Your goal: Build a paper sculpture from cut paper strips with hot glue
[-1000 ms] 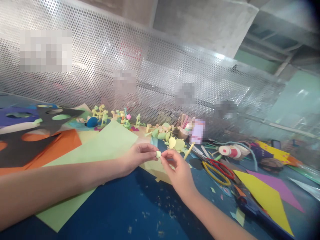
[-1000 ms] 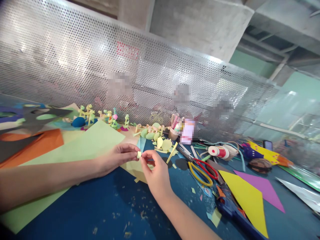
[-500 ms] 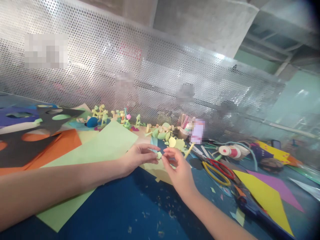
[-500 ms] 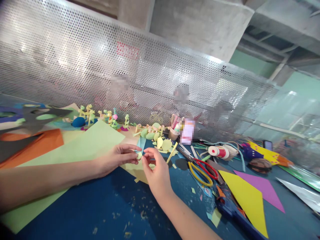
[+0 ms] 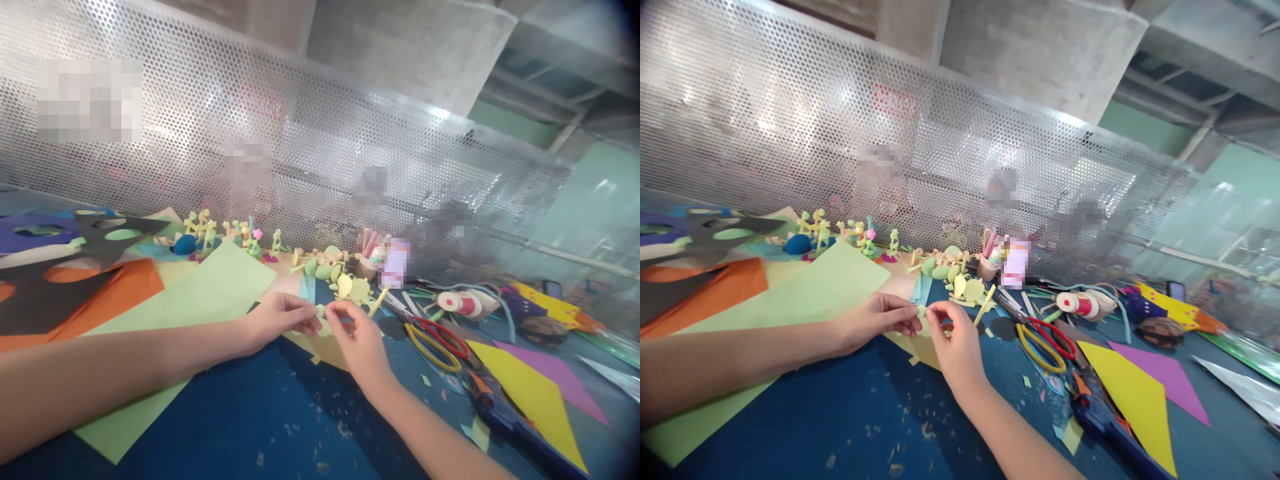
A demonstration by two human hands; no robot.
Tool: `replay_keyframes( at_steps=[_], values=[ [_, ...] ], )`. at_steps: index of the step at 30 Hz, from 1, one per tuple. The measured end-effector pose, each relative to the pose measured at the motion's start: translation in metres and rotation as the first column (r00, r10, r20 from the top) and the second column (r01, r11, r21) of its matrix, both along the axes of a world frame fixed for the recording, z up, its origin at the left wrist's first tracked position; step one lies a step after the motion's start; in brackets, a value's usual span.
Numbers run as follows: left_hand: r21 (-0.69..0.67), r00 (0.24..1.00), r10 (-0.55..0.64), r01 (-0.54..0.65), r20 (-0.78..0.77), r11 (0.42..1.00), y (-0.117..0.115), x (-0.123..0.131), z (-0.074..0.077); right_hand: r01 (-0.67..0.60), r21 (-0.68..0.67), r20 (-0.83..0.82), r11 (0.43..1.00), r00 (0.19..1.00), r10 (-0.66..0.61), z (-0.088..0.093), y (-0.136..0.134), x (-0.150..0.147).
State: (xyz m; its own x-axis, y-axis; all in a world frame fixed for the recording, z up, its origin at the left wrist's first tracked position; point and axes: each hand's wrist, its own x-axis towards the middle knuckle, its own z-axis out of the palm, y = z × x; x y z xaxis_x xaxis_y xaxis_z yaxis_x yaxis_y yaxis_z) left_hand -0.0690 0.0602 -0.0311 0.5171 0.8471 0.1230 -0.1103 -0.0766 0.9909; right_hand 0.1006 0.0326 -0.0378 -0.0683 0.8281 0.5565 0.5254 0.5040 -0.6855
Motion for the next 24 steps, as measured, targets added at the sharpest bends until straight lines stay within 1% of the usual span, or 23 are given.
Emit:
replay_keyframes(
  at_steps=[6,13,16,21,24],
  values=[
    [0.01,1.0,-0.021,0.021,-0.019,1.0,0.002,-0.0005,-0.002,0.004,-0.023,-0.012,1.0,1.0,-0.005,0.0001,0.0004,0.0004],
    [0.007,0.999,-0.021,0.021,-0.026,1.0,0.0035,-0.0002,-0.0034,-0.023,-0.03,-0.016,0.999,1.0,0.022,-0.0015,0.0005,0.0012],
    [0.004,1.0,0.001,-0.001,-0.019,1.0,0.0046,0.0004,-0.0049,-0.029,-0.031,-0.016,0.999,0.999,0.028,-0.0018,0.001,0.0025],
    [-0.018,0.997,0.082,-0.082,0.008,0.996,0.0054,0.0015,-0.0054,-0.011,-0.036,-0.026,0.999,1.0,0.01,-0.0003,0.0007,0.0016],
    [-0.01,0.997,0.081,-0.081,0.008,0.997,0.004,0.002,-0.003,0.003,-0.01,-0.035,1.0,0.999,-0.003,-0.0002,0.0006,0.0005]
  ],
)
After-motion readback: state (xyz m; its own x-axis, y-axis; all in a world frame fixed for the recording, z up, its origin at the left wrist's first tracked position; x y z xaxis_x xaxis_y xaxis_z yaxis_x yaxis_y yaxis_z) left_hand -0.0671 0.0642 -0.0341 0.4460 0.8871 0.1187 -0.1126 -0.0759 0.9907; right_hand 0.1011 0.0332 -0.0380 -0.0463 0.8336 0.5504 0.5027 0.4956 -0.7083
